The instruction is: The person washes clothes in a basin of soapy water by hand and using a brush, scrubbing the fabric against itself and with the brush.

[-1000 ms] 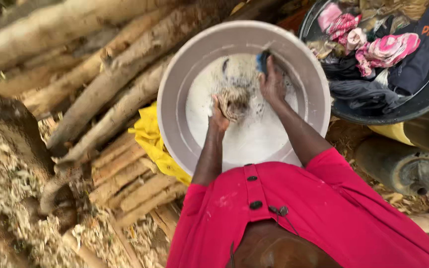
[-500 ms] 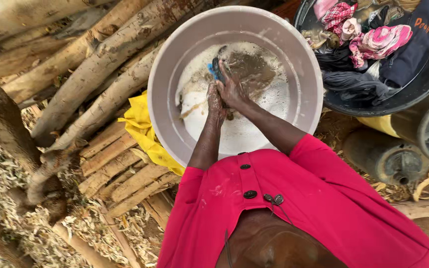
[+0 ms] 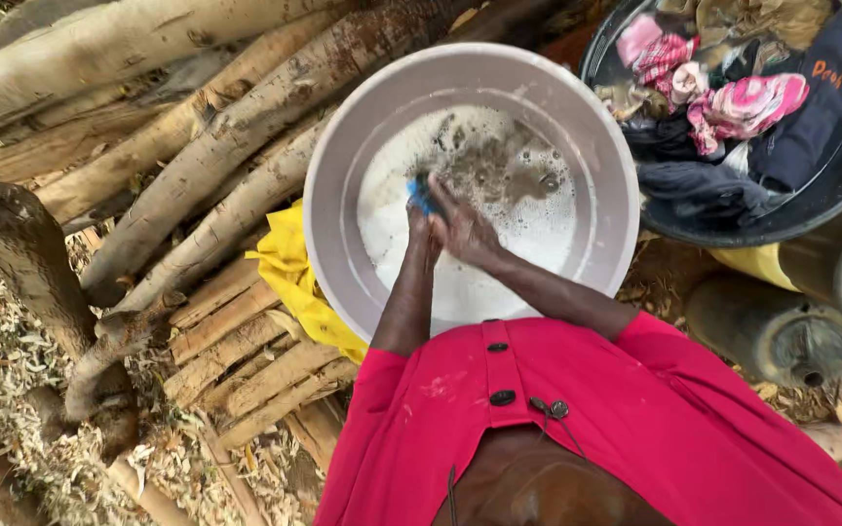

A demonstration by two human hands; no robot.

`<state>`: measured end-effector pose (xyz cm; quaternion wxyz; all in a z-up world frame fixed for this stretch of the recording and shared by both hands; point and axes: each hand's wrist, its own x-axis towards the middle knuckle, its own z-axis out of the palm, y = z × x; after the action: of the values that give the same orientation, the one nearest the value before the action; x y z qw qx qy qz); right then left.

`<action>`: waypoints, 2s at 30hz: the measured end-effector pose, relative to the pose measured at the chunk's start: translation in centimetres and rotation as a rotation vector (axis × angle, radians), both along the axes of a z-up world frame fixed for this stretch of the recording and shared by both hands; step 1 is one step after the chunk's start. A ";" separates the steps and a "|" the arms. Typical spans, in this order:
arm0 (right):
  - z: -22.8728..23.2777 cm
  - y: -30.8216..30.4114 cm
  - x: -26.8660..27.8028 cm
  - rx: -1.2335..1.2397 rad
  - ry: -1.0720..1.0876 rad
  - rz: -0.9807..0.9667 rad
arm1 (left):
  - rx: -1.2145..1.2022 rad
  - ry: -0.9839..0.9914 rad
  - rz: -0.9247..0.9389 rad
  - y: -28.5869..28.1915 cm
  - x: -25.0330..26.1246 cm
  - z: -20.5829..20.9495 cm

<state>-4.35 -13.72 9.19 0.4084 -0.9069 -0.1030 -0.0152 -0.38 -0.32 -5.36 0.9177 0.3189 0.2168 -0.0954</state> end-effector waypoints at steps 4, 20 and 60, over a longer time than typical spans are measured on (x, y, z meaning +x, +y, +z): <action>-2.0 -2.5 3.0 0.266 0.630 -0.181 | 0.389 0.155 -0.226 0.4 -0.5 1.9; -8.9 -0.3 1.1 0.204 0.513 -0.119 | 0.936 0.032 -0.218 7.4 -4.0 7.9; -6.1 -6.5 2.6 -0.351 0.701 0.086 | 1.899 -0.648 -0.646 3.0 -5.8 13.6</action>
<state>-1.75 -20.24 3.09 0.2579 -0.9079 0.0039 0.3305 -6.15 2.64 8.23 0.2362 0.9596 -0.1484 -0.0368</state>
